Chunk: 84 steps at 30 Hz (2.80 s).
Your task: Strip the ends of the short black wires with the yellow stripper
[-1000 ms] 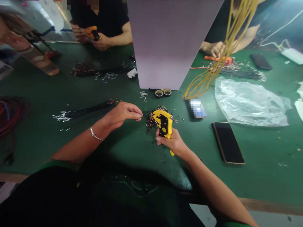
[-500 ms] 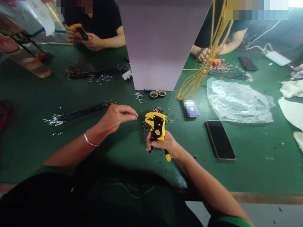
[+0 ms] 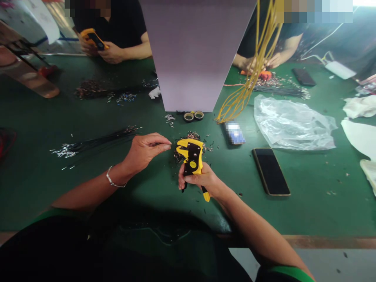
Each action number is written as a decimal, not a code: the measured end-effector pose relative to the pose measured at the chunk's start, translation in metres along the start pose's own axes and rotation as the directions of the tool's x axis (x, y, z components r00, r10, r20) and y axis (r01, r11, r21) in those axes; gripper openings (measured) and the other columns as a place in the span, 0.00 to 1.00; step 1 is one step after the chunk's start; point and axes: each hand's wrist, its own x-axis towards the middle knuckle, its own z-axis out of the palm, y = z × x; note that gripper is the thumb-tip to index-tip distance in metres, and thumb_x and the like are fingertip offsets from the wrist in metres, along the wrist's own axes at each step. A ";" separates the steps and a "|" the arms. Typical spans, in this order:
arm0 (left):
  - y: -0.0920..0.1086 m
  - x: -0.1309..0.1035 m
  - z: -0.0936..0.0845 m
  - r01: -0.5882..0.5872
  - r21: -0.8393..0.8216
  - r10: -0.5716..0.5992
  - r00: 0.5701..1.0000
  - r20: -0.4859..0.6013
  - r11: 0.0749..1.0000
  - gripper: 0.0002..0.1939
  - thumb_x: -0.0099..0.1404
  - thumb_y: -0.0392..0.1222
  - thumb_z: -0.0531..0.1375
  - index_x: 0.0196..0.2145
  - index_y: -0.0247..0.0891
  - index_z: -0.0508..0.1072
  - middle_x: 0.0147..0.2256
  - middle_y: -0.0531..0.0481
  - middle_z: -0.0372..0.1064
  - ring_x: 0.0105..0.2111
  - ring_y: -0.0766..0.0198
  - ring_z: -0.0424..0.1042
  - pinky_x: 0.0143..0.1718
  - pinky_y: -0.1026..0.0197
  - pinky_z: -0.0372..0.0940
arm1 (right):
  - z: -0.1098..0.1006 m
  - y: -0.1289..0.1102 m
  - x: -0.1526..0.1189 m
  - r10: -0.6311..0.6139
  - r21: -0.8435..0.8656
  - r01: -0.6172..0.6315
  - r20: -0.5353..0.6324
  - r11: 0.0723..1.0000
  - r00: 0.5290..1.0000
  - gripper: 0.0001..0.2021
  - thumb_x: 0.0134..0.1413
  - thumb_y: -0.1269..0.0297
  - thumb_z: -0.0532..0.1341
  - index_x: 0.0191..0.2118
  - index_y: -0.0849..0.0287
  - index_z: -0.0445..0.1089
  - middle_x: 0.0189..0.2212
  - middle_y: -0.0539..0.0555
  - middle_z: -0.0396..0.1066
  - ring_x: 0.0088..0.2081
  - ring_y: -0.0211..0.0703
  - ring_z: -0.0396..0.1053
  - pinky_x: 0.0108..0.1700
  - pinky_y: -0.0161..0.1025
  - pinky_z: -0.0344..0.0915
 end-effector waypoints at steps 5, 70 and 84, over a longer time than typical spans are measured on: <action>0.000 -0.001 0.002 -0.002 -0.008 0.003 1.000 0.020 1.000 0.02 0.59 0.39 0.66 0.32 0.40 0.81 0.33 0.49 0.78 0.34 0.65 0.73 0.39 0.62 0.67 | 0.002 -0.002 -0.001 -0.005 0.005 0.005 -0.023 1.000 1.000 0.14 0.44 0.59 0.72 0.35 0.59 0.72 0.24 0.50 0.72 0.27 0.45 0.71 0.34 0.47 0.71; -0.025 0.011 0.006 -0.166 0.179 0.157 0.985 0.066 0.970 0.04 0.59 0.37 0.64 0.29 0.41 0.80 0.30 0.50 0.78 0.32 0.63 0.73 0.38 0.59 0.67 | 0.000 0.030 0.014 -0.154 -0.272 0.052 -0.370 0.961 0.916 0.17 0.50 0.55 0.69 0.29 0.56 0.60 0.10 0.41 0.62 0.10 0.33 0.57 0.16 0.34 0.59; -0.019 0.009 0.004 0.071 0.016 -0.072 0.996 0.043 0.997 0.04 0.55 0.39 0.65 0.27 0.37 0.80 0.24 0.51 0.76 0.25 0.68 0.70 0.30 0.63 0.63 | -0.013 0.021 0.007 -0.068 -0.045 0.058 -0.266 0.997 0.962 0.13 0.46 0.62 0.70 0.36 0.60 0.68 0.20 0.47 0.70 0.21 0.40 0.69 0.27 0.42 0.70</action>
